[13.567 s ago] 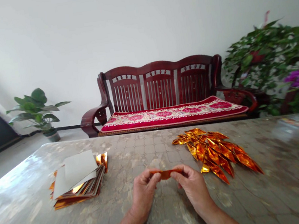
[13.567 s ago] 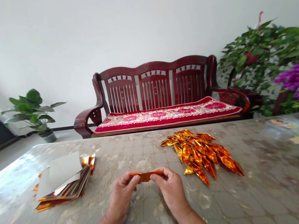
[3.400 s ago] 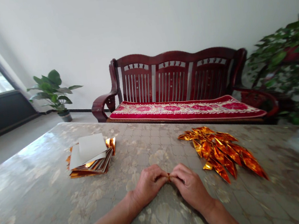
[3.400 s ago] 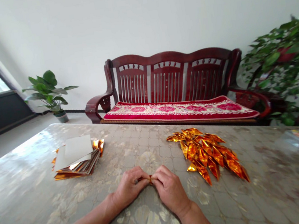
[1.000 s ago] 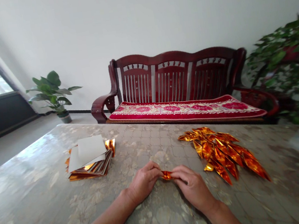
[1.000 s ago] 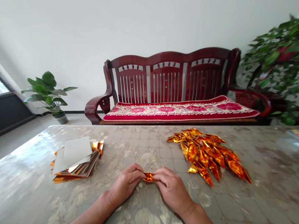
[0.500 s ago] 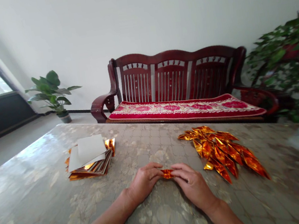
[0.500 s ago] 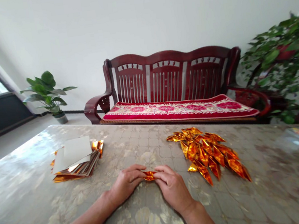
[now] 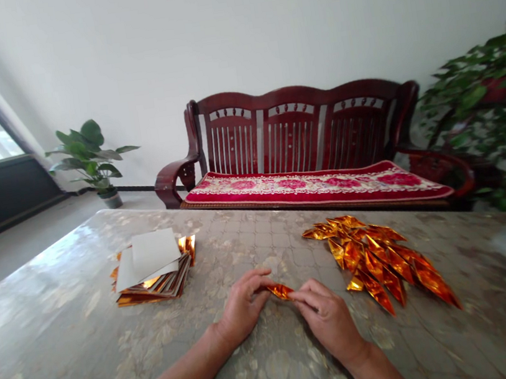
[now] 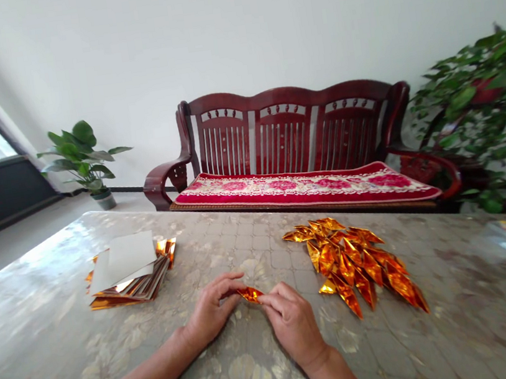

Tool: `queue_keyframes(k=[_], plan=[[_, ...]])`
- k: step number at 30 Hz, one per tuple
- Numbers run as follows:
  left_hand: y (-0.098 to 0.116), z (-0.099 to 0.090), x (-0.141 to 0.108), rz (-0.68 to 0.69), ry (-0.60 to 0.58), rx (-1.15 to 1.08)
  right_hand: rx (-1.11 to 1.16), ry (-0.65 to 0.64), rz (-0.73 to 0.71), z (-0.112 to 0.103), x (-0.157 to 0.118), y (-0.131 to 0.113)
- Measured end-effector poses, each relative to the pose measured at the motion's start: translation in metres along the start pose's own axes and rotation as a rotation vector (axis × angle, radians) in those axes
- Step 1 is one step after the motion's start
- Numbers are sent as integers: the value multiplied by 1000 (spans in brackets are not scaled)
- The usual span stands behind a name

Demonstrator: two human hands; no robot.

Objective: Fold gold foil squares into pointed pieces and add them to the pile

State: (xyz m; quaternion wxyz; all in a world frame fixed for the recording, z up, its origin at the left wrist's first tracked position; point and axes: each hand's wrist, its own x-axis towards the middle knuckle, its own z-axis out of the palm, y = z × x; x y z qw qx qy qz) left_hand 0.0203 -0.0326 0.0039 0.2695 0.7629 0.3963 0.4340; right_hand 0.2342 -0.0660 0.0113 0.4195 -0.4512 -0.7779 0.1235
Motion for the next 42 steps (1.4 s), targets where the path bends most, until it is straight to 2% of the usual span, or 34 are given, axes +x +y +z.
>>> queue_keyframes(k=[4, 10, 15, 18, 22, 26, 29, 34, 42], plan=[[4, 0, 0, 41, 18, 58, -53, 6, -21, 0, -1, -2], [15, 2, -7, 10, 69, 239, -142, 52, -23, 0, -2, -2], [29, 10, -10, -12, 17, 162, -146, 69, -24, 2, -2, -7], [32, 15, -8, -4, 27, 117, -134, 60, -29, 5, -3, -12], [23, 11, -5, 31, -2, 67, -60, -48, -32, 1, -1, -15], [12, 0, -2, 86, -138, 64, -14, -233, -58, -9, 3, -14], [8, -6, 0, 129, -232, 32, -62, -307, -60, -16, 6, -14], [8, -8, 3, 157, -308, -21, -126, -348, -88, -21, 8, -13], [4, -4, 3, 144, -301, -17, -21, -326, -148, -17, 8, -7]])
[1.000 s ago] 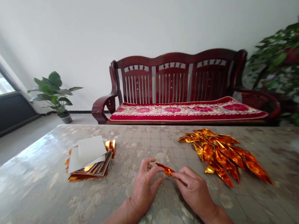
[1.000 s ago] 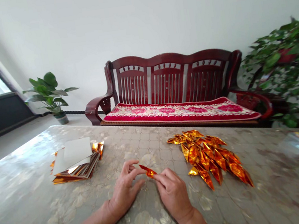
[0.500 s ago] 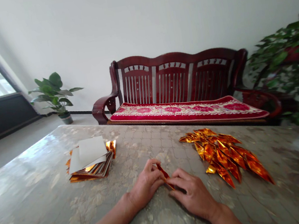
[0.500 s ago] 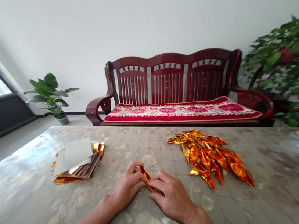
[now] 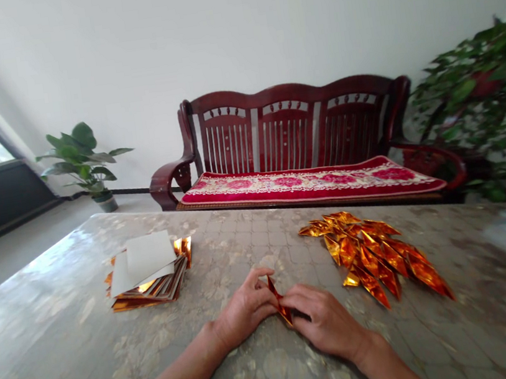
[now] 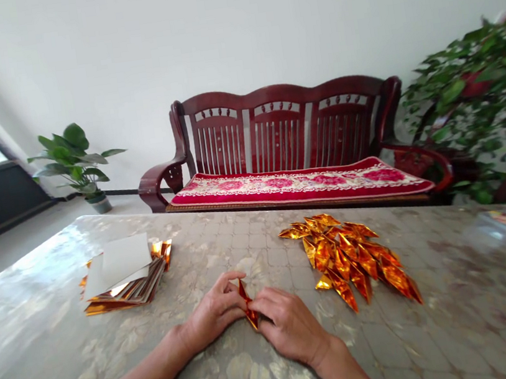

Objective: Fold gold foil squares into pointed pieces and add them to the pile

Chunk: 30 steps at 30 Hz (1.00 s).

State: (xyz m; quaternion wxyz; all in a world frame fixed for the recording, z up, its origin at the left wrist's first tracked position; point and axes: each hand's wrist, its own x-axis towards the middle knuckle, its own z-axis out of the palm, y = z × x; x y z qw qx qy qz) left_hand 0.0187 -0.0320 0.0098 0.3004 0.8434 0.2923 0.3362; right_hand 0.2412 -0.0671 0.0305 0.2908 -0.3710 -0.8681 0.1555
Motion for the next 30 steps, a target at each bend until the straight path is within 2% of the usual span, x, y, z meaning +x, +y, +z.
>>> queue_keyframes(k=[9, 19, 25, 30], plan=[[-1, 5, 1, -32, 63, -4, 59, 5, 77, 4, 0, -2], [-1, 1, 3, -171, 134, -141, 115, 71, 100, 1, -2, 2], [-4, 1, 4, -164, 201, -101, 153, 96, 95, 2, -5, 8], [0, 0, 5, -84, 132, -108, 184, 138, 74, 9, -5, 18]])
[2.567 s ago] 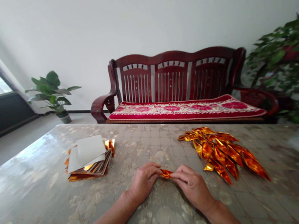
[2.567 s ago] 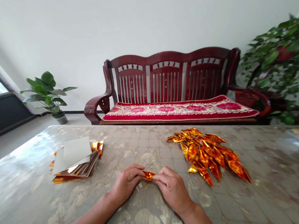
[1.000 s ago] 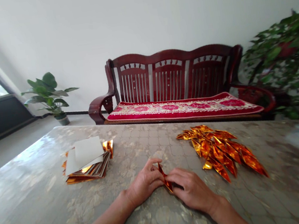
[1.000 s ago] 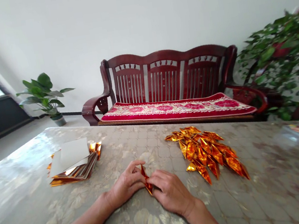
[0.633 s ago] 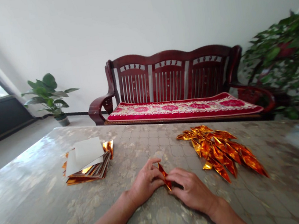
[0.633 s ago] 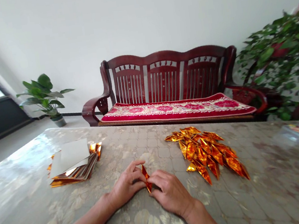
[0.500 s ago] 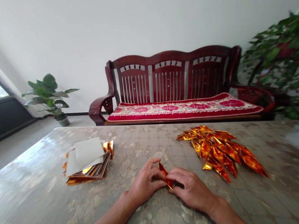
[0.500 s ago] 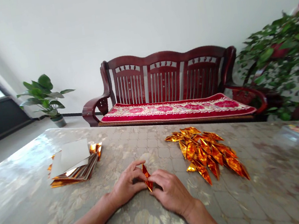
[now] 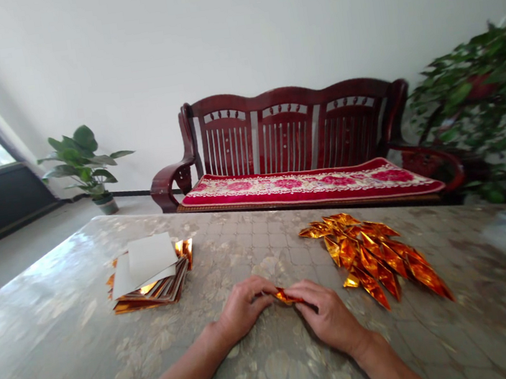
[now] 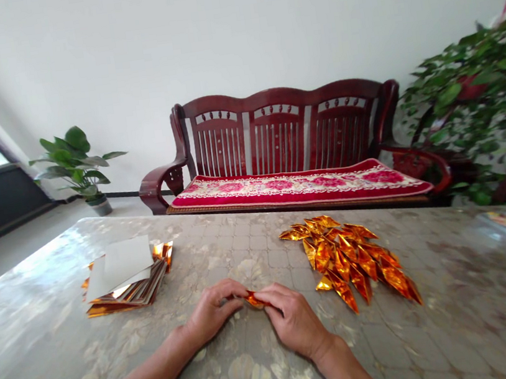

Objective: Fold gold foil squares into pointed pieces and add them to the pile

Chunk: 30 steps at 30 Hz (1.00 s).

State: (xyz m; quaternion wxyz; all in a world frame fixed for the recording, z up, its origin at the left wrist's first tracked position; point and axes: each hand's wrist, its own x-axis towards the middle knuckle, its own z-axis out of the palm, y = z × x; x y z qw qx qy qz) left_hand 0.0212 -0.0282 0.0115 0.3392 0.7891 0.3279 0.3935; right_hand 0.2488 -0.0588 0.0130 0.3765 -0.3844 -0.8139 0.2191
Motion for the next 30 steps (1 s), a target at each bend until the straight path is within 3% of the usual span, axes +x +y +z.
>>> queue_keyframes(k=[4, 11, 18, 26, 30], plan=[[5, 0, -1, -5, -49, 22, -54, 46, -22, 1, 2, 4], [3, -1, -5, -107, 57, 110, -405, 278, -17, -8, -1, -8], [2, -2, -7, -130, 125, 158, -290, 291, 83, 3, -4, -2], [6, 1, -10, -146, 86, 97, -175, 322, 127, 12, -5, 4], [8, 3, -10, -184, 76, 83, -96, 337, 221, 16, -6, 7]])
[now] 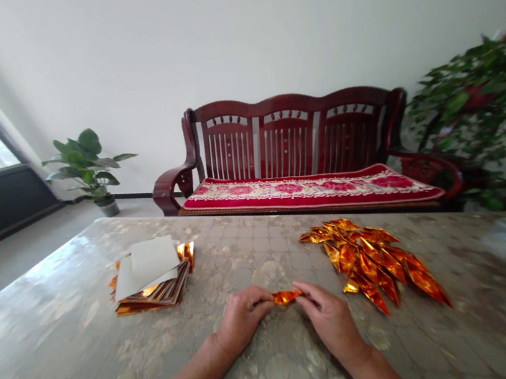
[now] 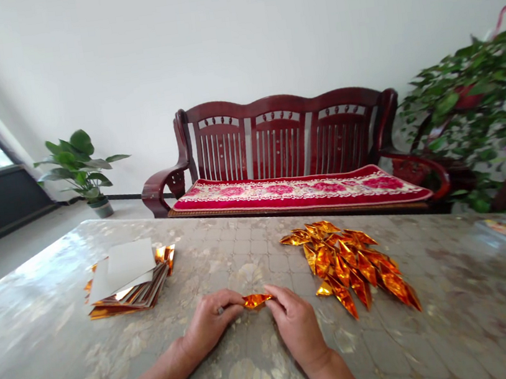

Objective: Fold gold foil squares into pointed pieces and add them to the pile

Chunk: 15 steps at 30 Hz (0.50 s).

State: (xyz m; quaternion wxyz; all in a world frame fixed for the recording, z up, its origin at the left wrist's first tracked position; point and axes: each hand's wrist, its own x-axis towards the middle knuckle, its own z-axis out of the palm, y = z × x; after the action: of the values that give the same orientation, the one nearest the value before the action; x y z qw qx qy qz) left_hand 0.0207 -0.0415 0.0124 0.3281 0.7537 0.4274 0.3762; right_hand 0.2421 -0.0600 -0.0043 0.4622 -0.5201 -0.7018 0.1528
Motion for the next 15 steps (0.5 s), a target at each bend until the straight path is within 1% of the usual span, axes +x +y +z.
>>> queue_keyframes(k=[3, 7, 11, 15], plan=[[-3, 2, 2, -86, 17, -3, 61, -15, 105, 4, 0, 2], [-10, 7, 5, -190, 23, -40, 138, -35, 191, 5, 1, -1], [-11, 10, 5, -218, 9, -48, 233, -17, 253, 5, 5, -5], [-6, 10, 5, -206, -13, -77, 402, 13, 319, 7, 10, -10]])
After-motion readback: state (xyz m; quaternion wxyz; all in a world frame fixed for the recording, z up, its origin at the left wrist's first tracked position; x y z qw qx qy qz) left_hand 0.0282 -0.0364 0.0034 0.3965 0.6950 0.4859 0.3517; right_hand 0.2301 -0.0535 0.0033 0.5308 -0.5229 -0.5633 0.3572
